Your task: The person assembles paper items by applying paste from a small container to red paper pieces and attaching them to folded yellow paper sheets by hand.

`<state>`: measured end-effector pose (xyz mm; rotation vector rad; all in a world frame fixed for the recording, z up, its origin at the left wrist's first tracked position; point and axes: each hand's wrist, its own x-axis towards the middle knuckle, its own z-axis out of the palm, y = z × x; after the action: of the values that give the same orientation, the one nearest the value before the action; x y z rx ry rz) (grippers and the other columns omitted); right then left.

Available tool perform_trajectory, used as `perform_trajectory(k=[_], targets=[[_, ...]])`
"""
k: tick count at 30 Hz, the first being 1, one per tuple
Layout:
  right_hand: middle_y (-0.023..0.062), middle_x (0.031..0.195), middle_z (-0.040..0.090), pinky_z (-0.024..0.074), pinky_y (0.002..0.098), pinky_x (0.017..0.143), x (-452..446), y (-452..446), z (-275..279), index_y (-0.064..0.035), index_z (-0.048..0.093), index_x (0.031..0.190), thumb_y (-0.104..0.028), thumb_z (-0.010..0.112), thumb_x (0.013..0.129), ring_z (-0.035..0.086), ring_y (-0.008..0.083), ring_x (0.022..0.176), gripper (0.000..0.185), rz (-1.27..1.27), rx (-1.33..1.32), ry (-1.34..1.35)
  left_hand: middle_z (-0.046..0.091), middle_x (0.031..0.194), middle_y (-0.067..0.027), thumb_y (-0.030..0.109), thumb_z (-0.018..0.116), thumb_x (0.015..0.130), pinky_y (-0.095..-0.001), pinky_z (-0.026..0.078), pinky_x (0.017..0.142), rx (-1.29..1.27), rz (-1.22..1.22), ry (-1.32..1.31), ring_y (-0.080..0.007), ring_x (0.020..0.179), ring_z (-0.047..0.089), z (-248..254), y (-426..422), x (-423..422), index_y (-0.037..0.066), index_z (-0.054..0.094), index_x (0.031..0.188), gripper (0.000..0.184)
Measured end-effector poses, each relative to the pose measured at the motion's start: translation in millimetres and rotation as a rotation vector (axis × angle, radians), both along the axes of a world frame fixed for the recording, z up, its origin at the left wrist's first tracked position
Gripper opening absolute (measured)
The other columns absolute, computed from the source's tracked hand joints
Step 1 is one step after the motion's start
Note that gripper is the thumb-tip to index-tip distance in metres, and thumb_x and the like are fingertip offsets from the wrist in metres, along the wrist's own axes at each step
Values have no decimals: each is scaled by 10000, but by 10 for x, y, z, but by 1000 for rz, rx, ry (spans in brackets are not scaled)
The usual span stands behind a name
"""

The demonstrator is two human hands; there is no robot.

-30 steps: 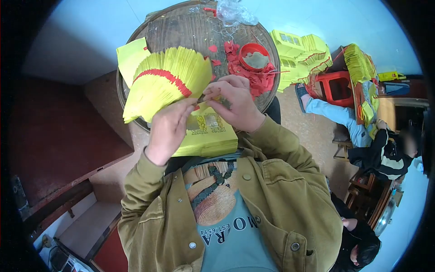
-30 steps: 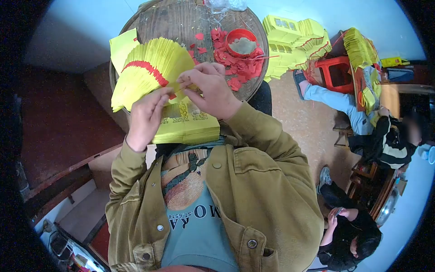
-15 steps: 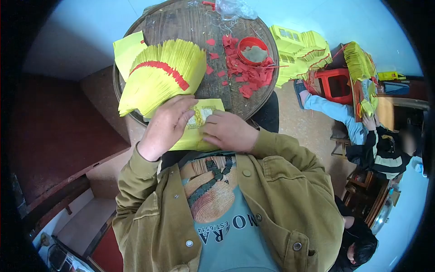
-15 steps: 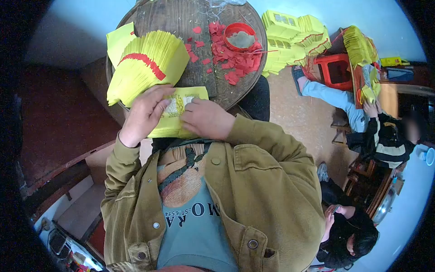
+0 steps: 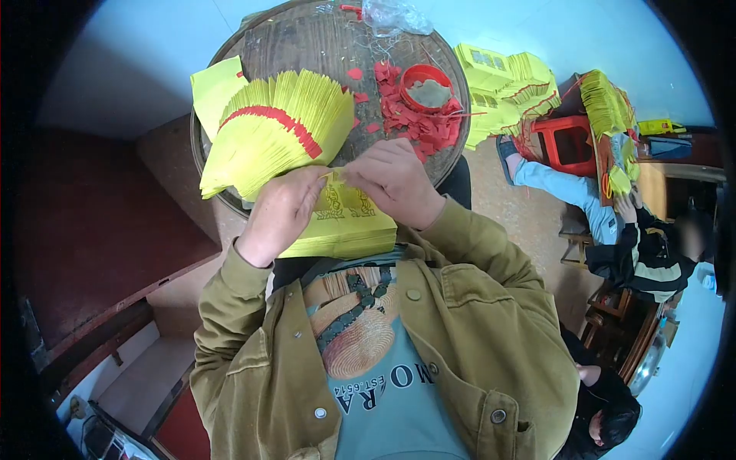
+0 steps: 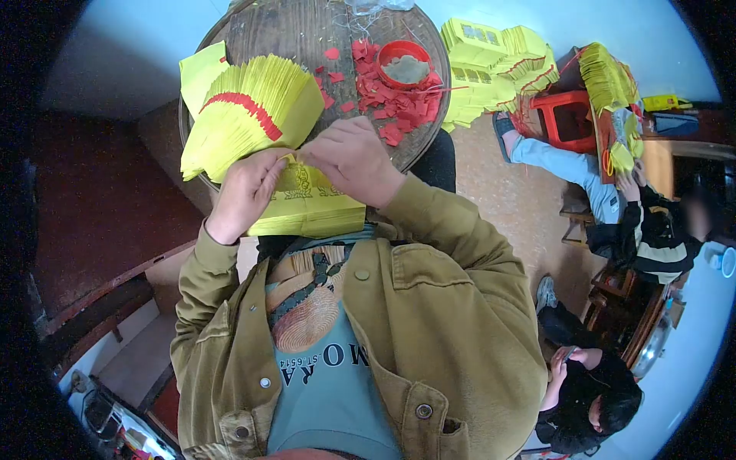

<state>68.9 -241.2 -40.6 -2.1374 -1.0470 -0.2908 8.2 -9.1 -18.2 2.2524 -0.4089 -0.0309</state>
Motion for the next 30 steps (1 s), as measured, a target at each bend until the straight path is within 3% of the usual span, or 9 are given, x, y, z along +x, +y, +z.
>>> perform_trajectory(k=[11, 15, 17, 18, 20, 22, 24, 25, 30], targets=[[-10, 954, 681, 407, 398, 906, 195, 178, 103, -160, 688, 1086, -187, 793, 833, 620, 222, 963, 275, 214, -79, -95, 654, 827, -240, 96, 643, 969, -469, 509, 663, 14, -97, 59, -446, 761, 640, 100, 39, 61, -1, 690, 1028, 123], [15, 948, 693, 454, 385, 857, 334, 111, 191, -127, 688, 1114, -150, 781, 872, 651, 190, 908, 261, 126, 29, -121, 640, 757, -183, 108, 665, 978, -386, 511, 630, -30, 39, 41, -344, 660, 639, -20, 11, 62, -4, 715, 1032, 134], [46, 938, 704, 503, 347, 761, 413, 26, 122, -83, 697, 1119, -135, 741, 933, 669, 148, 833, 199, -205, 567, 515, 663, 750, -128, 119, 677, 999, -310, 516, 644, -156, 224, 33, -177, 649, 652, -45, -15, 25, -8, 731, 1069, 155], [46, 938, 704, 503, 347, 761, 483, -63, 54, -83, 697, 1119, -135, 741, 933, 669, 148, 833, 199, -212, 564, 510, 663, 750, -128, 119, 677, 999, -310, 516, 644, -160, 217, 32, -177, 649, 652, -71, -26, 30, -8, 731, 1069, 155], [74, 932, 716, 516, 300, 673, 623, -282, -165, -53, 707, 1093, -153, 697, 982, 674, 114, 780, 149, -418, 259, 495, 706, 792, -113, 112, 677, 1004, -289, 523, 671, -271, 379, -75, -130, 698, 658, -137, -50, 46, -16, 737, 1087, 164], [87, 924, 686, 522, 333, 741, 623, -316, -475, -59, 718, 1048, -136, 692, 968, 679, 197, 848, 113, -387, 175, 383, 727, 823, -100, 100, 671, 1009, -277, 526, 697, -258, 393, -69, -122, 734, 664, -94, -71, 44, -24, 739, 1079, 158], [102, 922, 634, 511, 398, 797, 604, -328, -764, -68, 719, 1048, -101, 696, 925, 639, 287, 916, 130, -341, -111, -66, 728, 831, -98, 93, 673, 1006, -278, 526, 706, -258, 396, -84, -124, 745, 668, -91, -79, 44, -23, 738, 1083, 154], [105, 941, 592, 486, 443, 840, 593, -295, -849, -76, 719, 1040, -77, 697, 873, 571, 352, 970, 168, -333, -143, -22, 728, 831, -98, 93, 673, 1006, -278, 526, 706, -261, 395, -85, -124, 745, 668, -87, -80, 44, -23, 738, 1083, 154], [87, 979, 603, 478, 419, 847, 522, -165, -1018, -75, 717, 986, -45, 710, 828, 557, 339, 981, 161, -393, -383, -79, 748, 886, -114, 84, 681, 996, -296, 535, 739, -237, 387, -47, -147, 787, 691, -88, -68, 46, -25, 733, 1094, 155]])
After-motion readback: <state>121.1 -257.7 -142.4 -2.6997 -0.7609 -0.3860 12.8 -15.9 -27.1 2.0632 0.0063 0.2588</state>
